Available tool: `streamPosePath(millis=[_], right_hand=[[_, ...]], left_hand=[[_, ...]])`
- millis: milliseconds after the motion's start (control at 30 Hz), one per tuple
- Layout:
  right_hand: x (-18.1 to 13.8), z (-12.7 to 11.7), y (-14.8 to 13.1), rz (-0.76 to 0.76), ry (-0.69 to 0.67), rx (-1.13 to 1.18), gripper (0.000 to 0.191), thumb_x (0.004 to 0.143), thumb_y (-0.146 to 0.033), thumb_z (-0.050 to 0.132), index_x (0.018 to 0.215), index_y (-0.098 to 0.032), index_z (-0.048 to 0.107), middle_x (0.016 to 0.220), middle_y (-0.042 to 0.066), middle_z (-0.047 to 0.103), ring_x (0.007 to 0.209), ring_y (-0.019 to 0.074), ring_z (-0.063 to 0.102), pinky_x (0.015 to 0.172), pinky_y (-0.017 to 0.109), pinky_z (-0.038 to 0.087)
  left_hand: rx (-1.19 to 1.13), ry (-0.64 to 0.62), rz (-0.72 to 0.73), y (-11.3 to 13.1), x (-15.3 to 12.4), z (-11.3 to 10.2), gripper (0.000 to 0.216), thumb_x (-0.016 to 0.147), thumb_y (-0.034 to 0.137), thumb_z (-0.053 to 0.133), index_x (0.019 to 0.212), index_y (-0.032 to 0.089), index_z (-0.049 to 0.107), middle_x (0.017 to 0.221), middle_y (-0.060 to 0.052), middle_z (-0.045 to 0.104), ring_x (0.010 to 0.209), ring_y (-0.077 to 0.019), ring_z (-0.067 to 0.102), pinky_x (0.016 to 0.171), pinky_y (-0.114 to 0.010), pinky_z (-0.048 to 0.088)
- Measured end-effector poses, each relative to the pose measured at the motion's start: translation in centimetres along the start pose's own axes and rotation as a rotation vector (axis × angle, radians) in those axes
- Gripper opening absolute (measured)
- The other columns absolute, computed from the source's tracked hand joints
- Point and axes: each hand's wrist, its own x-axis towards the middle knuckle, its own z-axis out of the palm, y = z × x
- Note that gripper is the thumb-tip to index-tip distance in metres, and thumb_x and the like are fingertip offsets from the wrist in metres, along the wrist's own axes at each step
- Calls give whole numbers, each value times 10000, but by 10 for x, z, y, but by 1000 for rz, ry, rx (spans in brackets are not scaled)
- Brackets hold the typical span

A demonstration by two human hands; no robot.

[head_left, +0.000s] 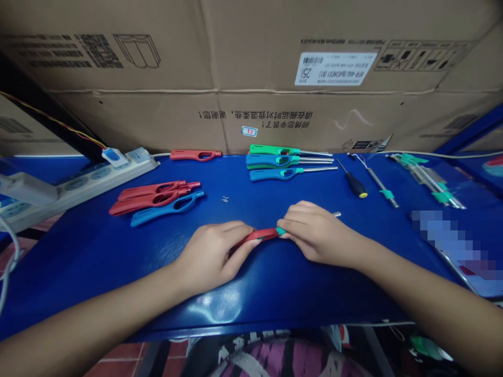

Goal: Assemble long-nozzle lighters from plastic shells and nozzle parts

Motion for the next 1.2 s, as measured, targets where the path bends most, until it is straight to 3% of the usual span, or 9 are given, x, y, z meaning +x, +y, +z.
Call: streamPosePath(millis=[300,433,567,667,733,867,1033,1133,1200], right_hand=[[-2,-11,15,276,-200,58,98,959,-264,602,1007,-179,613,1009,79,655,916,230,582,813,367,446],[-9,-18,27,281,-231,115,118,946,-302,627,1006,-204,597,1029,69,646,946,231,580,832,375,451],[-15,-29,41,258,-224,168,268,932,-354,640,1167,-231,603,1164,85,640,1087,247,590,950,412,466],[-24,-39,55,444,-110,-85,307,940,-417,589,1156,-201,616,1172,136,637,1107,314,592,960,490,480],[-34,-45,68,696,-51,-334,390,932,-462,555,1159,-151,615,1167,204,614,1108,392,585,906,549,493],[-57,-51,98,1158,-131,-446,598,888,-523,564,1290,-81,545,1192,274,604,1076,445,616,808,520,522],[-64,-49,114,1276,-231,-297,406,874,-403,570,1164,-125,632,967,205,713,845,366,687,681,446,516],[-55,-53,106,1277,-145,-302,326,895,-323,516,1061,-96,682,939,240,717,846,383,694,685,447,499],[-45,-58,95,1252,-33,-337,395,953,-320,423,1142,-74,666,1070,278,703,964,388,684,759,452,496]], left_hand=[[173,-96,79,-15,8,0,462,1015,446,538,1429,242,541,1234,-85,644,1053,-245,623,907,-392,536],[189,-103,53,-20,8,-5,474,1004,441,556,1419,213,550,1251,-103,630,1097,-264,606,971,-441,516],[217,-135,27,-22,7,-15,466,974,443,594,1380,217,582,1234,-94,640,1102,-270,617,957,-428,527],[269,-162,4,-20,4,-22,451,950,441,612,1340,213,606,1197,-88,660,1073,-272,644,892,-398,552],[308,-167,-25,-17,2,-25,444,941,427,611,1324,201,604,1184,-89,667,1037,-274,666,847,-388,562],[306,-197,-117,-10,-2,-27,415,923,394,614,1287,195,602,1141,-85,660,926,-259,686,752,-367,564],[157,-219,-180,-6,-1,-26,255,952,283,566,1176,190,643,1065,-69,627,868,-218,665,759,-349,553],[118,-200,-173,-6,0,-21,227,971,250,557,1170,184,644,1057,-70,612,901,-223,652,794,-361,552],[123,-189,-148,-5,-1,-17,235,988,255,550,1195,180,635,1058,-75,604,899,-224,645,788,-363,554]])
